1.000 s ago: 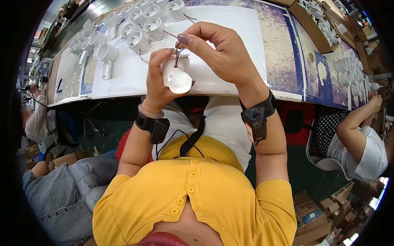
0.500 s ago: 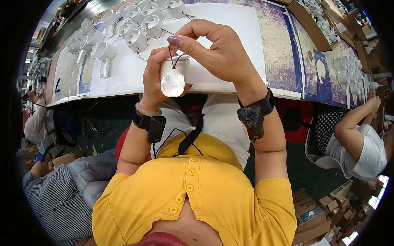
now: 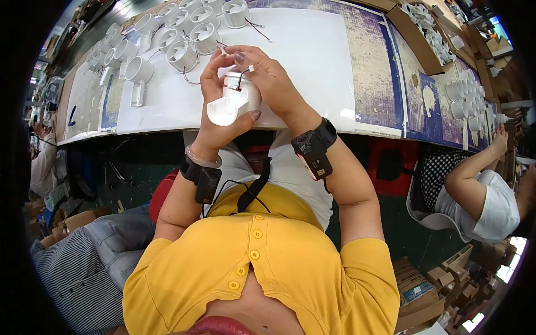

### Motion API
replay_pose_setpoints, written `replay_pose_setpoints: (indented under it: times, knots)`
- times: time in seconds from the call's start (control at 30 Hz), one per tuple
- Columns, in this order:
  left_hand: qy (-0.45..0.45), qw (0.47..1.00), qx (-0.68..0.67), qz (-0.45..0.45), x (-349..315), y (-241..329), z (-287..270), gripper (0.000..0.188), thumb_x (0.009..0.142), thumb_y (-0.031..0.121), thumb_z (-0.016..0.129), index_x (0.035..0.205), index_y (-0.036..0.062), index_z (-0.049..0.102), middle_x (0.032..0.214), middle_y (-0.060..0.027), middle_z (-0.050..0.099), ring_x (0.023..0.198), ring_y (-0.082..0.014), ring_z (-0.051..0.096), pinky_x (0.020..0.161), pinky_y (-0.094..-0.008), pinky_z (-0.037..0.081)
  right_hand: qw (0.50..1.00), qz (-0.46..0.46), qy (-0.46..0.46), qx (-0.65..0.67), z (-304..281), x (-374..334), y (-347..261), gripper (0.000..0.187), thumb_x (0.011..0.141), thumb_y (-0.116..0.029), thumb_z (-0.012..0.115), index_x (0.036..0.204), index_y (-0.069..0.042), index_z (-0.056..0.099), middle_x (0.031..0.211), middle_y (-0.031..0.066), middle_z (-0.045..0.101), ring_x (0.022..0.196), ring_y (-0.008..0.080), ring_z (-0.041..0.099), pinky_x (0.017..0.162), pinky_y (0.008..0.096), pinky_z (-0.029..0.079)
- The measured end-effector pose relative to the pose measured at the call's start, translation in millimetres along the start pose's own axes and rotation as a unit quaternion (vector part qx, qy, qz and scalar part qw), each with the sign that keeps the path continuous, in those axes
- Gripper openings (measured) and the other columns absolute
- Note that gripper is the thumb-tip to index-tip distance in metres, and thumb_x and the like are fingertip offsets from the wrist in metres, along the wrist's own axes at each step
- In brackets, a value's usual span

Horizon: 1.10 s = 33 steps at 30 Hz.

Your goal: Assembling small white plastic components by threading wires and connecting pieces.

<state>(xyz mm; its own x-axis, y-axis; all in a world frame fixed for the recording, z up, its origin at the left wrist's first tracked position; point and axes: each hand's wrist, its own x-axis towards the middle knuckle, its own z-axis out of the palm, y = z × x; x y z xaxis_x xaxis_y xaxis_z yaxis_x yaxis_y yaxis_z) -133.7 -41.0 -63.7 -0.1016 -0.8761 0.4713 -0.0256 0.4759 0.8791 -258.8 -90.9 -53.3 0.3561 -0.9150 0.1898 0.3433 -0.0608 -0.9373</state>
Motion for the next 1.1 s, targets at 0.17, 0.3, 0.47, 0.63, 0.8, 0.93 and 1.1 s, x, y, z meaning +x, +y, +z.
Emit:
replay_pose_setpoints:
  times: [0.17, 0.3, 0.47, 0.63, 0.8, 0.93, 1.1]
  knots:
    - [-0.004, 1.0, 0.009, -0.019, -0.9, -6.7, -4.5, 0.113, 0.062, 0.007, 0.079, 0.144, 0.0055, 0.002, 0.131, -0.0165, 0.04, 0.122, -0.0265, 0.044, 0.103, -0.0381, 0.037, 0.994, 0.072, -0.078, 0.007, -2.8, -2.1, -7.4, 0.032, 0.096, -0.022, 0.047, 0.108, 0.003, 0.063, 0.103, 0.01, 0.064, 0.094, 0.0159, 0.06, 0.085, 0.0273, 0.048]
    - [0.005, 0.993, -0.105, -0.059, -1.2, -4.7, -0.9, 0.113, 0.062, 0.006, 0.079, 0.145, 0.0049, 0.002, 0.13, -0.0158, 0.04, 0.123, -0.0258, 0.043, 0.105, -0.0367, 0.035, 0.992, 0.087, -0.074, 0.048, -3.6, -3.8, -3.9, 0.025, 0.094, -0.017, 0.051, 0.103, 0.001, 0.067, 0.095, 0.0033, 0.066, 0.088, 0.0109, 0.059, 0.082, 0.0238, 0.046]
    - [-0.006, 0.996, -0.076, -0.048, -2.6, -6.1, -3.8, 0.113, 0.062, 0.006, 0.078, 0.146, 0.0046, 0.003, 0.13, -0.0152, 0.041, 0.122, -0.0255, 0.044, 0.104, -0.0358, 0.036, 0.993, 0.071, -0.082, 0.043, -4.4, -1.8, 0.7, 0.024, 0.093, -0.015, 0.051, 0.1, 0.001, 0.067, 0.1, 0.0044, 0.064, 0.092, 0.0118, 0.058, 0.084, 0.0249, 0.046]
    - [0.0, 0.993, -0.092, -0.075, -3.0, -0.2, 0.3, 0.107, 0.061, 0.008, 0.072, 0.147, 0.0112, 0.008, 0.147, -0.0121, 0.024, 0.134, -0.025, 0.031, 0.111, -0.0388, 0.027, 0.996, 0.023, -0.089, 0.009, -9.1, -0.3, 7.6, 0.023, 0.093, -0.014, 0.049, 0.099, -0.001, 0.067, 0.112, 0.0065, 0.061, 0.102, 0.015, 0.056, 0.091, 0.0267, 0.043]
    - [0.022, 0.992, -0.091, -0.084, -1.3, 4.7, -1.6, 0.105, 0.062, 0.007, 0.071, 0.147, 0.0102, 0.009, 0.149, -0.0134, 0.022, 0.136, -0.0269, 0.028, 0.112, -0.0399, 0.026, 0.993, 0.101, -0.055, 0.017, -0.8, -1.0, -1.8, 0.024, 0.094, -0.014, 0.049, 0.101, -0.002, 0.068, 0.119, 0.0078, 0.058, 0.109, 0.0174, 0.054, 0.098, 0.0282, 0.04]
    - [0.02, 0.994, -0.08, -0.068, 0.6, 2.9, -13.3, 0.103, 0.065, 0.008, 0.074, 0.146, 0.0055, 0.01, 0.135, -0.0148, 0.036, 0.121, -0.0251, 0.043, 0.102, -0.0364, 0.037, 0.99, 0.009, -0.079, 0.114, 2.5, -2.9, -15.0, 0.029, 0.094, -0.021, 0.049, 0.102, 0.002, 0.065, 0.11, 0.0111, 0.062, 0.103, 0.0195, 0.058, 0.095, 0.0302, 0.043]
    - [0.011, 0.992, -0.108, -0.065, -1.4, 3.6, -14.4, 0.1, 0.064, 0.004, 0.071, 0.146, 0.0094, 0.015, 0.145, -0.0134, 0.029, 0.133, -0.0265, 0.034, 0.11, -0.0395, 0.031, 0.986, -0.11, -0.106, -0.06, -5.7, 0.3, -4.3, 0.018, 0.093, -0.013, 0.055, 0.101, -0.002, 0.068, 0.104, 0.0089, 0.064, 0.098, 0.0178, 0.06, 0.09, 0.0296, 0.047]
